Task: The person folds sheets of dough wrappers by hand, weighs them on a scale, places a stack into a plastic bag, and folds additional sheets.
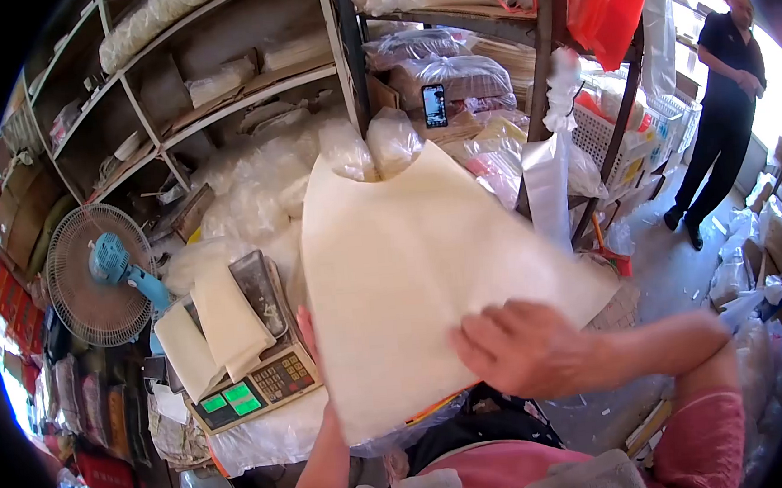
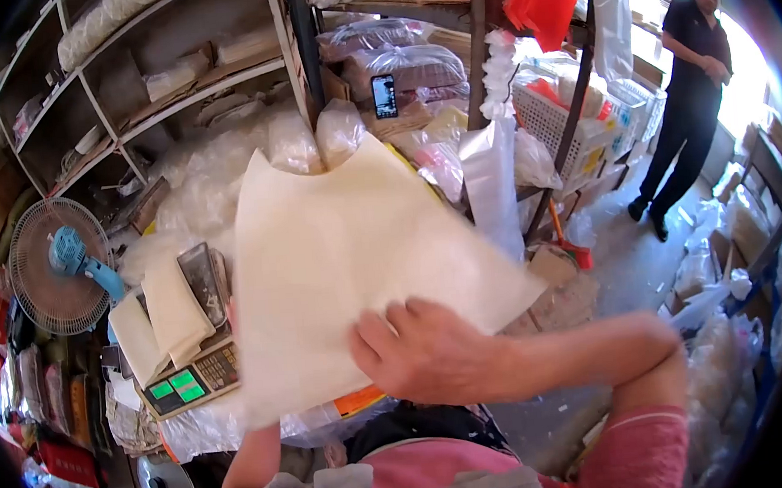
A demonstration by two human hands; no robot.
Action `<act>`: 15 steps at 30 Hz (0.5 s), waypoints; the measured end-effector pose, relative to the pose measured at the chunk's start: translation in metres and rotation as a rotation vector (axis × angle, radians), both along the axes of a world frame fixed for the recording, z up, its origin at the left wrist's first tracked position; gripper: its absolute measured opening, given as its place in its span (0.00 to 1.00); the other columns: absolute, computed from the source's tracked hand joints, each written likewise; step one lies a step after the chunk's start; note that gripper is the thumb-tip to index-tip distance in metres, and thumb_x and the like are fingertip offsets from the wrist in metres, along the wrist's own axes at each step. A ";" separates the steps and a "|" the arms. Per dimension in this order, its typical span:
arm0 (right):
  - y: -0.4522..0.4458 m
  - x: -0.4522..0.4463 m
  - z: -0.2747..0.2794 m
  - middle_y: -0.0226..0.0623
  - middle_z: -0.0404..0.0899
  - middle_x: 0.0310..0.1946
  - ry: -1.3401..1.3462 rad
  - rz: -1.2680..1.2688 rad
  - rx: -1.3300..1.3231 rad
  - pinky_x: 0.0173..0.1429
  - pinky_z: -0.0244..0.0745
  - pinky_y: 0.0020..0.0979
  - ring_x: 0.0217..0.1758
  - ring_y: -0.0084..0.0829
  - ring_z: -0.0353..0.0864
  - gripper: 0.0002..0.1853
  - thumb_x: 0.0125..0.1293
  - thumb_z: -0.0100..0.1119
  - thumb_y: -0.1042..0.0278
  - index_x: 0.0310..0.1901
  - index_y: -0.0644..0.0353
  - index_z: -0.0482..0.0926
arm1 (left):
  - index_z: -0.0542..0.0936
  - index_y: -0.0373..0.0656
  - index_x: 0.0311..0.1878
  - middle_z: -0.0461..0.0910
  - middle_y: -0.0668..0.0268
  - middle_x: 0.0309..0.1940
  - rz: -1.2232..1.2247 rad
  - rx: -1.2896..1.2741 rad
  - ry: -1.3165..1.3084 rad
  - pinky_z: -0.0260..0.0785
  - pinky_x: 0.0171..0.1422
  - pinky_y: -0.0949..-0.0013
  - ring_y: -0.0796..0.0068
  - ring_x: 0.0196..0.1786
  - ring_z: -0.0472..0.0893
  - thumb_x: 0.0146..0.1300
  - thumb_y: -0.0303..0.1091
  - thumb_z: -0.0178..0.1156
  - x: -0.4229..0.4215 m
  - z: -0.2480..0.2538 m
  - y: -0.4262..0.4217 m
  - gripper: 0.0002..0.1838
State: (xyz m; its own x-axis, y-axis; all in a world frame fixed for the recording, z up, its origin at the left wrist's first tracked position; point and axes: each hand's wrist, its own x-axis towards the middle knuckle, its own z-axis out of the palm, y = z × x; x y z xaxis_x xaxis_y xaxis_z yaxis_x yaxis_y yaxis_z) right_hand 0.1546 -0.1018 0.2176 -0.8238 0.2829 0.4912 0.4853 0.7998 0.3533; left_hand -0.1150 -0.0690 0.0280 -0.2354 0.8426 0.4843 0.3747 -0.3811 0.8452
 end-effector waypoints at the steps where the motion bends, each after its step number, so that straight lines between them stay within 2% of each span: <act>1: -0.003 0.003 -0.033 0.36 0.71 0.32 -0.005 -0.009 -0.094 0.31 0.66 0.28 0.29 0.29 0.73 0.14 0.48 0.54 0.68 0.37 0.65 0.75 | 0.65 0.40 0.64 0.65 0.56 0.65 0.100 0.116 -0.009 0.52 0.74 0.56 0.54 0.69 0.63 0.60 0.29 0.59 0.020 0.015 -0.009 0.27; 2: -0.004 0.005 -0.060 0.37 0.71 0.33 0.005 0.009 -0.153 0.33 0.67 0.29 0.29 0.30 0.73 0.14 0.49 0.54 0.68 0.38 0.65 0.75 | 0.70 0.42 0.60 0.69 0.56 0.62 0.077 0.178 0.125 0.52 0.73 0.54 0.53 0.68 0.65 0.60 0.29 0.58 0.020 0.016 -0.012 0.23; 3: -0.011 0.008 -0.083 0.42 0.74 0.41 -0.058 -0.048 -0.393 0.48 0.72 0.34 0.46 0.36 0.77 0.19 0.52 0.55 0.72 0.47 0.66 0.75 | 0.75 0.44 0.56 0.73 0.57 0.59 0.057 0.248 0.253 0.53 0.73 0.53 0.52 0.67 0.67 0.60 0.29 0.57 0.020 0.016 -0.014 0.19; 5: -0.011 0.017 -0.126 0.42 0.75 0.48 -0.006 -0.012 -0.414 0.61 0.66 0.44 0.56 0.39 0.74 0.19 0.55 0.55 0.71 0.50 0.63 0.75 | 0.80 0.47 0.47 0.79 0.62 0.53 -0.243 0.261 0.794 0.54 0.72 0.50 0.53 0.64 0.71 0.56 0.27 0.58 -0.011 -0.007 -0.019 0.14; 6: -0.007 0.026 -0.136 0.41 0.75 0.50 -0.050 -0.095 -0.429 0.63 0.62 0.47 0.59 0.38 0.72 0.20 0.55 0.54 0.71 0.52 0.62 0.75 | 0.81 0.49 0.46 0.81 0.67 0.50 -0.314 0.192 0.794 0.55 0.71 0.47 0.59 0.62 0.74 0.53 0.28 0.59 -0.014 -0.018 -0.019 0.15; 8: -0.004 0.050 -0.154 0.39 0.74 0.54 -0.143 -0.262 -0.464 0.68 0.54 0.54 0.65 0.38 0.68 0.21 0.56 0.54 0.70 0.54 0.59 0.74 | 0.81 0.50 0.46 0.81 0.67 0.49 -0.352 0.104 0.769 0.57 0.69 0.48 0.61 0.61 0.75 0.53 0.28 0.60 -0.021 -0.022 -0.021 0.15; 9: 0.003 0.067 -0.155 0.34 0.74 0.56 -0.285 -0.338 -0.467 0.69 0.50 0.59 0.68 0.36 0.66 0.22 0.56 0.55 0.68 0.55 0.55 0.74 | 0.81 0.50 0.46 0.81 0.66 0.49 -0.369 0.059 0.753 0.58 0.69 0.48 0.62 0.60 0.76 0.53 0.28 0.60 -0.025 -0.024 -0.022 0.15; 10: 0.012 0.086 -0.159 0.31 0.75 0.55 -0.352 -0.352 -0.507 0.69 0.49 0.59 0.67 0.33 0.67 0.20 0.56 0.57 0.66 0.52 0.53 0.75 | 0.81 0.50 0.45 0.81 0.67 0.49 -0.365 0.032 0.690 0.59 0.68 0.48 0.63 0.60 0.76 0.53 0.30 0.61 -0.032 -0.027 -0.020 0.15; 11: 0.020 0.092 -0.136 0.30 0.79 0.49 -0.448 -0.350 -0.599 0.65 0.60 0.53 0.60 0.35 0.74 0.16 0.54 0.59 0.63 0.46 0.51 0.77 | 0.81 0.47 0.45 0.82 0.64 0.45 -0.354 0.070 0.693 0.64 0.64 0.53 0.61 0.55 0.79 0.53 0.28 0.61 -0.038 -0.027 -0.018 0.14; 12: 0.025 0.107 -0.124 0.32 0.82 0.43 -0.151 -0.259 -0.830 0.54 0.73 0.40 0.48 0.32 0.82 0.16 0.55 0.63 0.64 0.47 0.53 0.78 | 0.81 0.44 0.45 0.83 0.62 0.43 -0.387 0.011 0.507 0.67 0.60 0.57 0.62 0.51 0.80 0.53 0.26 0.61 -0.039 -0.016 -0.018 0.14; 13: 0.024 0.114 -0.107 0.33 0.82 0.44 0.029 -0.264 -0.952 0.54 0.73 0.37 0.47 0.30 0.82 0.16 0.57 0.62 0.66 0.48 0.57 0.78 | 0.81 0.41 0.44 0.83 0.61 0.42 -0.413 -0.052 0.318 0.71 0.57 0.61 0.63 0.48 0.82 0.53 0.25 0.61 -0.041 -0.010 -0.023 0.13; 14: 0.022 0.119 -0.088 0.34 0.82 0.44 0.214 -0.272 -1.069 0.53 0.73 0.33 0.46 0.29 0.82 0.16 0.59 0.61 0.68 0.49 0.60 0.77 | 0.81 0.36 0.43 0.83 0.59 0.38 -0.402 -0.288 -0.011 0.72 0.48 0.70 0.68 0.42 0.82 0.54 0.21 0.61 -0.048 -0.022 -0.029 0.12; 15: 0.025 0.120 -0.080 0.35 0.82 0.45 0.406 -0.284 -1.174 0.53 0.74 0.30 0.46 0.27 0.82 0.16 0.60 0.61 0.70 0.50 0.63 0.77 | 0.80 0.35 0.41 0.83 0.62 0.36 -0.331 -0.207 0.004 0.72 0.46 0.71 0.73 0.40 0.81 0.56 0.21 0.61 -0.054 -0.032 -0.030 0.09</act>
